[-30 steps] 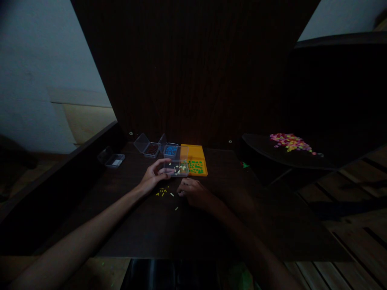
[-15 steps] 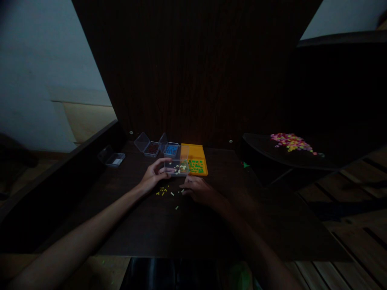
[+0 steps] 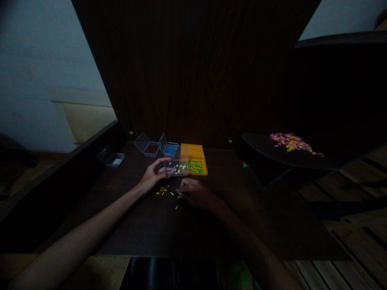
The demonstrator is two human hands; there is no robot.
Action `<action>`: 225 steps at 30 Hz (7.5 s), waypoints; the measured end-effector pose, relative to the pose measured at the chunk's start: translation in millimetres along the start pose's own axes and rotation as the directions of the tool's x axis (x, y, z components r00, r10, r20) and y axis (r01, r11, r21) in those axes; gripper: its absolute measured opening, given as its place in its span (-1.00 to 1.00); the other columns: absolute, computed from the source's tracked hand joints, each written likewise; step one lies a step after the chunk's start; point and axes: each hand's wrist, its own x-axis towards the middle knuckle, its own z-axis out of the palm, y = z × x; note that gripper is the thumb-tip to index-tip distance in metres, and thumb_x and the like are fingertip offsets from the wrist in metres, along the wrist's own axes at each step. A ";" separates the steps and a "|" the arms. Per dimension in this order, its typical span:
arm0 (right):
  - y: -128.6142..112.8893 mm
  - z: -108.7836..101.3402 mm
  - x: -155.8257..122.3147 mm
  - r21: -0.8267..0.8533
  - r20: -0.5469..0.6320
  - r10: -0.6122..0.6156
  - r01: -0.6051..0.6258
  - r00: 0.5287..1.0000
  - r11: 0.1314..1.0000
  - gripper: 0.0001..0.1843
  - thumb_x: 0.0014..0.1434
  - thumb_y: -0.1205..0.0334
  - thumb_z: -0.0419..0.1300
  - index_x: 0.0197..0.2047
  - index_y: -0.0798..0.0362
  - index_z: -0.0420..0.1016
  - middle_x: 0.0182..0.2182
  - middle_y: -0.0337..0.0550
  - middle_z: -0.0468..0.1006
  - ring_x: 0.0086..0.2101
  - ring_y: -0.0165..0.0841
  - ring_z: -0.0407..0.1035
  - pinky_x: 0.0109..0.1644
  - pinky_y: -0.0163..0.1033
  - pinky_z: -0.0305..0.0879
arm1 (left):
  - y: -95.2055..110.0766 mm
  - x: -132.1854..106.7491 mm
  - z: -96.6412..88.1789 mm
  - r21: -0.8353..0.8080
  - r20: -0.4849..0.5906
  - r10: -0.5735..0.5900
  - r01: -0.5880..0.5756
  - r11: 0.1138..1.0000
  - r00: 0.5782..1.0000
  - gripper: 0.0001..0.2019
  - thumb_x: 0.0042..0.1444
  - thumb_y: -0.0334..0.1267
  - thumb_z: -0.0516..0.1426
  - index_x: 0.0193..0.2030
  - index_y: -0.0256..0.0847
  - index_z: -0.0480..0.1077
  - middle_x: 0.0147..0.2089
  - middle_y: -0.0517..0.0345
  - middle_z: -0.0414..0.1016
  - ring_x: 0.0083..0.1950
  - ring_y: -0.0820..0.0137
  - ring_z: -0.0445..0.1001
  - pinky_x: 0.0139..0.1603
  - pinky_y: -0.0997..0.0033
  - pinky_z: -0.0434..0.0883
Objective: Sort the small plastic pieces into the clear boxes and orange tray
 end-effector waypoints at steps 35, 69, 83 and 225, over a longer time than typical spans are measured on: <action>-10.1 -35.6 6.4 0.083 -0.231 0.159 -0.143 0.960 0.986 -0.88 0.24 0.31 0.08 -0.35 0.03 0.37 -0.40 -0.20 0.44 -0.41 -0.39 0.31 -0.32 -0.30 0.24 | -1.5 -0.2 1.2 -0.020 0.083 -0.021 0.022 1.000 0.996 -0.39 -0.23 -0.50 0.28 0.04 -0.25 0.29 -0.27 0.12 0.56 -0.07 0.28 0.57 -0.14 0.40 0.47; -13.7 -41.5 0.3 0.127 -0.270 0.073 -0.040 0.960 0.991 -0.86 0.21 0.22 0.17 -0.23 0.05 0.55 -0.40 -0.16 0.49 -0.44 -0.39 0.34 -0.32 -0.25 0.31 | -9.9 -2.1 1.5 0.026 0.154 0.073 -0.078 0.997 0.985 -0.28 -0.29 -0.57 0.26 0.11 -0.16 0.30 0.04 0.05 0.33 -0.09 0.42 0.51 0.03 0.30 0.47; -22.0 -6.7 4.0 -0.085 0.253 0.190 -0.174 0.949 0.981 -0.40 0.11 -0.14 0.27 0.16 -0.05 0.42 -0.09 -0.09 0.44 -0.14 -0.23 0.40 -0.12 -0.18 0.32 | -8.2 -0.7 1.2 0.043 0.079 0.038 -0.041 0.998 0.996 -0.33 -0.29 -0.53 0.28 0.06 -0.19 0.28 0.04 0.03 0.34 -0.11 0.40 0.53 -0.10 0.39 0.49; -9.2 -52.5 72.0 -0.302 0.142 0.316 -0.263 0.938 0.916 -0.70 0.29 0.09 0.11 -0.03 0.01 0.56 -0.36 -0.13 0.59 -0.34 -0.32 0.43 -0.29 -0.33 0.11 | -8.5 -4.2 6.9 -0.128 0.193 0.090 -0.066 0.990 0.977 -0.34 -0.30 -0.56 0.28 0.04 -0.19 0.30 -0.02 0.10 0.42 -0.12 0.41 0.52 -0.03 0.34 0.50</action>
